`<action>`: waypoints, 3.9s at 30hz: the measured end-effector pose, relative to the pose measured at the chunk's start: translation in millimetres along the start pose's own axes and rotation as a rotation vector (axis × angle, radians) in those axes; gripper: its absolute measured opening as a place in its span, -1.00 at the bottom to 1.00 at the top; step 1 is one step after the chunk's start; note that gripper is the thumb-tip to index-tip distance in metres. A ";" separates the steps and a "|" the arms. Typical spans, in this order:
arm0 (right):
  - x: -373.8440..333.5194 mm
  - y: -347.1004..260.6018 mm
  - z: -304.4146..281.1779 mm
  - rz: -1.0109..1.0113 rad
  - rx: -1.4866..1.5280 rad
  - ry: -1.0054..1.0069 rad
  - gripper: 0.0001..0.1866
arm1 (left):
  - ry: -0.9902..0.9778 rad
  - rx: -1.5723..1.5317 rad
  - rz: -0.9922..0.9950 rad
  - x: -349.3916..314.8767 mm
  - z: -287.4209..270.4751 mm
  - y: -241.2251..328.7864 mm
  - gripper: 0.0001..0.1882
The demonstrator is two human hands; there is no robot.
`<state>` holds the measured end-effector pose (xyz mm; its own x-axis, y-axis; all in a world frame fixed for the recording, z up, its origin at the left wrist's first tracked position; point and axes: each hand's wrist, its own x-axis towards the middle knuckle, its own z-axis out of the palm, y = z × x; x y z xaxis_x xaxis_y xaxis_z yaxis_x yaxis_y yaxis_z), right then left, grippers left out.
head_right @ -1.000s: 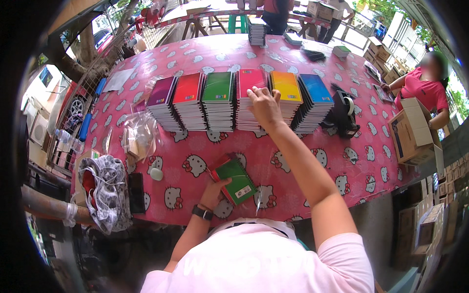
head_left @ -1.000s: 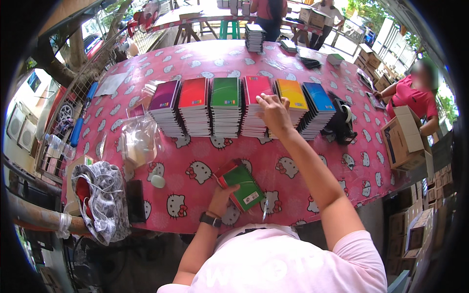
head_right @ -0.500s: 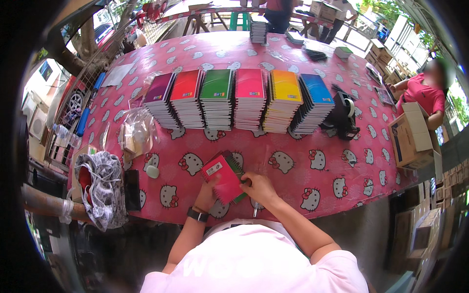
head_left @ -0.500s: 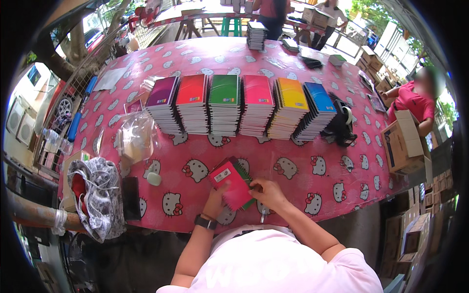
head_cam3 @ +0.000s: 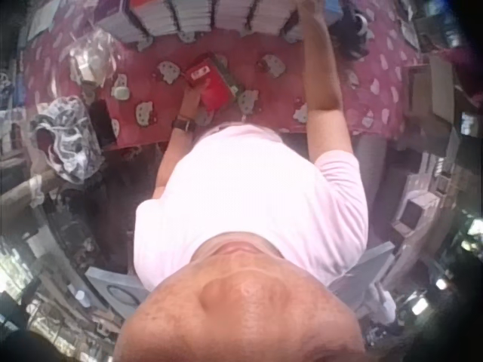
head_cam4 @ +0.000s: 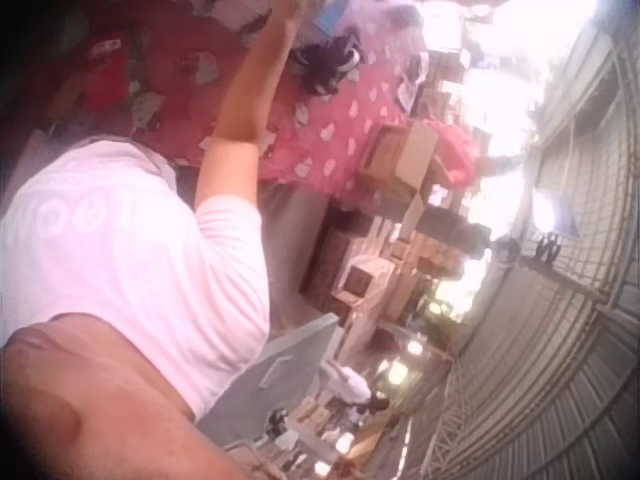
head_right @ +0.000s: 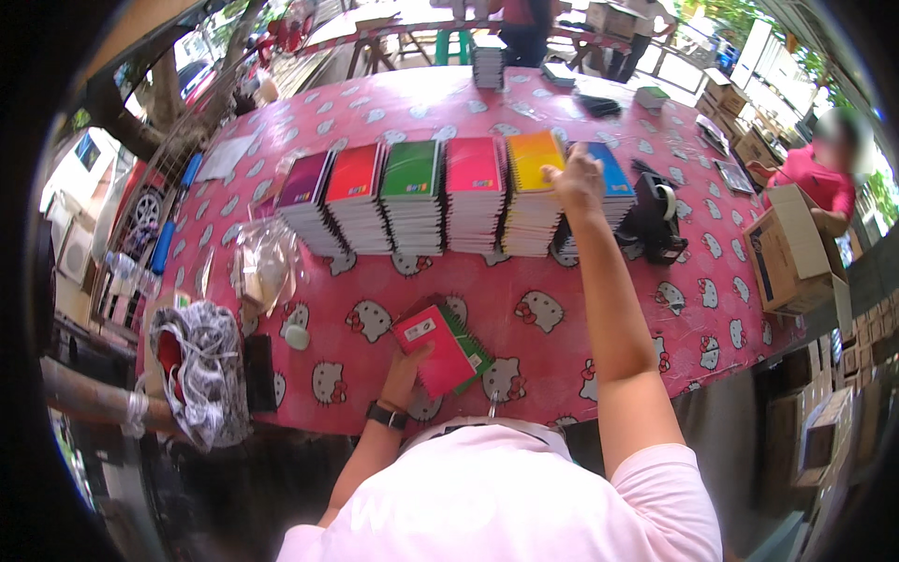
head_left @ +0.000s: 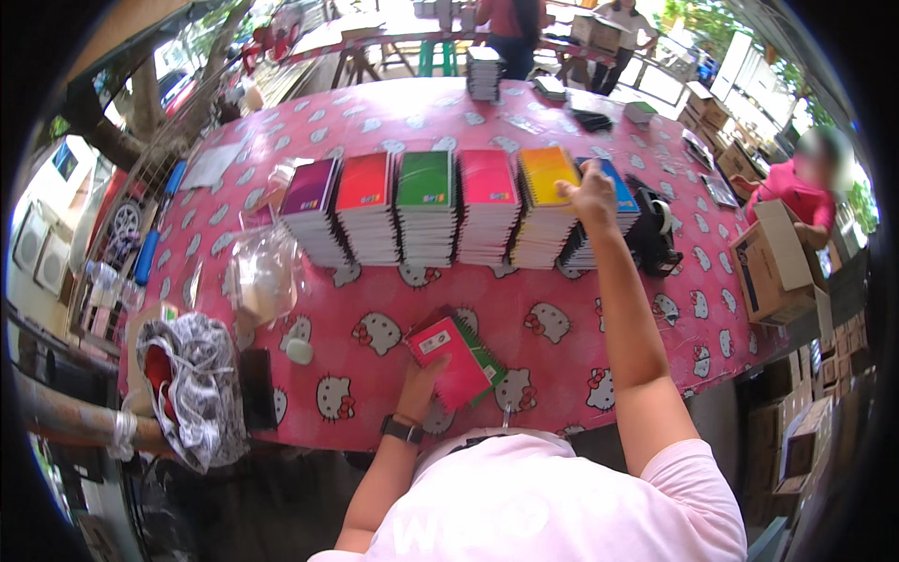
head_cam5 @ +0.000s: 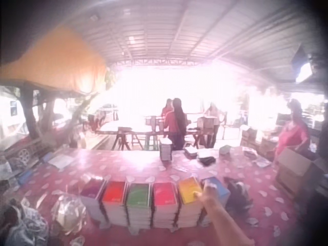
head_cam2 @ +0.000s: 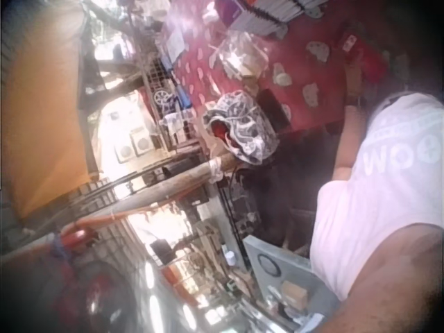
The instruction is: The person repeatedly picks up small spiral-bound notebooks from stacks on a table, places them into clear plastic bags, and seals the bags. The person handles notebooks of various colors and places the packaged items on the table.
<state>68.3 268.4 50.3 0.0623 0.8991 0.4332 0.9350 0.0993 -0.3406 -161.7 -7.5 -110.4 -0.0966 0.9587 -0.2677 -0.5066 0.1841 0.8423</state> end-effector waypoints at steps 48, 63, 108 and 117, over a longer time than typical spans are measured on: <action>-241.7 37.0 41.0 -0.462 0.032 -0.548 -0.39 | 0.116 -0.057 0.252 -11.1 -4.6 36.3 -0.56; -237.9 45.0 4.3 0.041 1.322 -0.684 0.05 | -0.483 0.327 0.261 35.7 57.4 -10.4 -0.02; -227.3 113.2 33.1 0.016 0.027 -0.128 -0.63 | -0.201 0.310 -0.105 50.1 68.5 8.4 -0.48; -227.7 119.5 44.7 0.222 0.476 -0.049 -0.74 | -0.057 0.610 -0.180 67.9 66.9 -5.7 -0.52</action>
<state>150.1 94.5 -126.4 0.2141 0.9381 0.2723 0.6385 0.0766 -0.7658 -108.1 71.1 -102.1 -0.0016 0.9083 -0.4183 0.0694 0.4174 0.9061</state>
